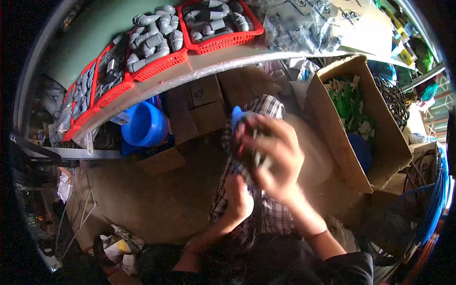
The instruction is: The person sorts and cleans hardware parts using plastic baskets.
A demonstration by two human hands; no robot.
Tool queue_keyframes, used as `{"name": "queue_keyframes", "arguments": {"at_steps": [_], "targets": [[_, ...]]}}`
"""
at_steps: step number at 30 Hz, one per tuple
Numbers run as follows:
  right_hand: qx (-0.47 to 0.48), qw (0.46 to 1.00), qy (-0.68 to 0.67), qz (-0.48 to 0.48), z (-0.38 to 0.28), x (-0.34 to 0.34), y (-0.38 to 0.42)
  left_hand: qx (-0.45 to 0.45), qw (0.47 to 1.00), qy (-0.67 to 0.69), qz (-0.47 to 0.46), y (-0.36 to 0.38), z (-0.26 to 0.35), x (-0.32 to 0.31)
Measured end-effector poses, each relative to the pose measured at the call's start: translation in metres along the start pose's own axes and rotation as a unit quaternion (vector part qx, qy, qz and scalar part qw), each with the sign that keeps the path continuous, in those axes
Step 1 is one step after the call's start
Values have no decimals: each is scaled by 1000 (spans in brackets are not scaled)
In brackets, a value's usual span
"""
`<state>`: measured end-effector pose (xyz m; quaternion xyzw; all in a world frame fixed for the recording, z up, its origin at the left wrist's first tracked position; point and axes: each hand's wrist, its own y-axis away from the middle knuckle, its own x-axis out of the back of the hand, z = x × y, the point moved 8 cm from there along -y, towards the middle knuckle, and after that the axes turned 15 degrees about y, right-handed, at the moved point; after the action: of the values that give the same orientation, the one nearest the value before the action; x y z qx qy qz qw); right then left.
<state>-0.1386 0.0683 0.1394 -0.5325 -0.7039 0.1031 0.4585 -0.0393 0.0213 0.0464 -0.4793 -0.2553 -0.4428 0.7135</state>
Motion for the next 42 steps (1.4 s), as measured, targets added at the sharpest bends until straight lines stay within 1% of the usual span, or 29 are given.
{"name": "queue_keyframes", "arguments": {"at_steps": [1, 3, 4, 6, 7, 9, 10, 12, 13, 14, 16, 17, 18, 20, 21, 22, 23, 24, 26, 27, 28, 30, 31, 34, 35, 36, 38, 39, 42], "targets": [[-55, 995, -71, -43, 17, 0, -12, 131, 895, 405, 136, 8, -25, 15], [-135, 983, -114, -43, 61, 1, -23, 183, 782, 593, 55, -12, -19, 31], [-187, 952, -220, -99, 82, -14, -10, 130, 797, 587, 56, -24, -16, 43], [-255, 880, -338, -213, 100, -37, 21, 132, 847, 511, 66, -13, -48, 48], [-260, 852, -356, -281, 92, -43, 35, 211, 829, 488, 172, -5, -77, 54], [-224, 880, -315, -275, 69, -32, 44, 295, 723, 550, 297, 7, -133, 52], [-168, 892, -299, -295, 52, -31, 42, 295, 639, 637, 315, 3, -156, 45], [-25, 976, -123, -179, 24, -7, 39, 262, 758, 525, 286, -22, -154, 52], [47, 988, 2, -146, 8, 2, 39, 282, 816, 433, 260, -24, -151, 52], [93, 986, 80, -113, -6, 5, 42, 291, 699, 614, 225, -21, -148, 35], [129, 972, 124, -154, -7, -13, 50, 367, 517, 758, 149, -6, -127, 9], [86, 959, 104, -248, -2, -24, 54, 411, 508, 752, 86, -4, -118, 2], [85, 953, 64, -284, -1, -31, 57, 441, 479, 751, 113, -3, -119, -6], [78, 931, -18, -357, 5, -46, 68, 340, 569, 736, 138, -18, -121, -1], [46, 930, -69, -357, 13, -51, 69, 329, 555, 750, 147, -17, -122, -3], [-21, 940, -134, -313, 28, -51, 60, 307, 570, 750, 132, -24, -117, 4], [-160, 955, -165, -188, 50, -39, 52, 299, 605, 722, 156, -25, -123, 7], [-293, 936, -187, -56, 62, -28, 45, 289, 638, 692, 179, -24, -127, 11], [-276, 936, -217, 15, 58, -32, 30, 260, 665, 684, 148, -40, -110, 23], [-182, 980, -74, -31, 54, -40, 29, 245, 668, 693, 117, -50, -94, 31], [-71, 997, -40, -5, 34, -42, 14, 224, 709, 660, 104, -51, -86, 29], [-103, 974, 182, -94, 33, -69, 27, 179, 784, 587, 87, -53, -69, 24], [-116, 972, 187, -76, 34, -73, 31, 197, 774, 591, 110, -49, -75, 16], [-113, 954, 107, -256, 32, -97, 55, 258, 747, 580, 197, -41, -81, 7], [-39, 967, -3, -253, 18, -100, 55, 299, 714, 603, 195, -27, -85, 1], [-65, 966, -63, -244, 11, -97, 52, 339, 677, 623, 195, -12, -88, -5], [-109, 948, -212, -210, 13, -94, 39, 321, 694, 617, 185, -6, -79, -9], [-102, 955, -198, -195, 21, -92, 32, 272, 739, 582, 203, -14, -74, -2], [-44, 997, -9, -59, 36, -74, 13, 295, 727, 579, 223, -12, -65, 2]]}}
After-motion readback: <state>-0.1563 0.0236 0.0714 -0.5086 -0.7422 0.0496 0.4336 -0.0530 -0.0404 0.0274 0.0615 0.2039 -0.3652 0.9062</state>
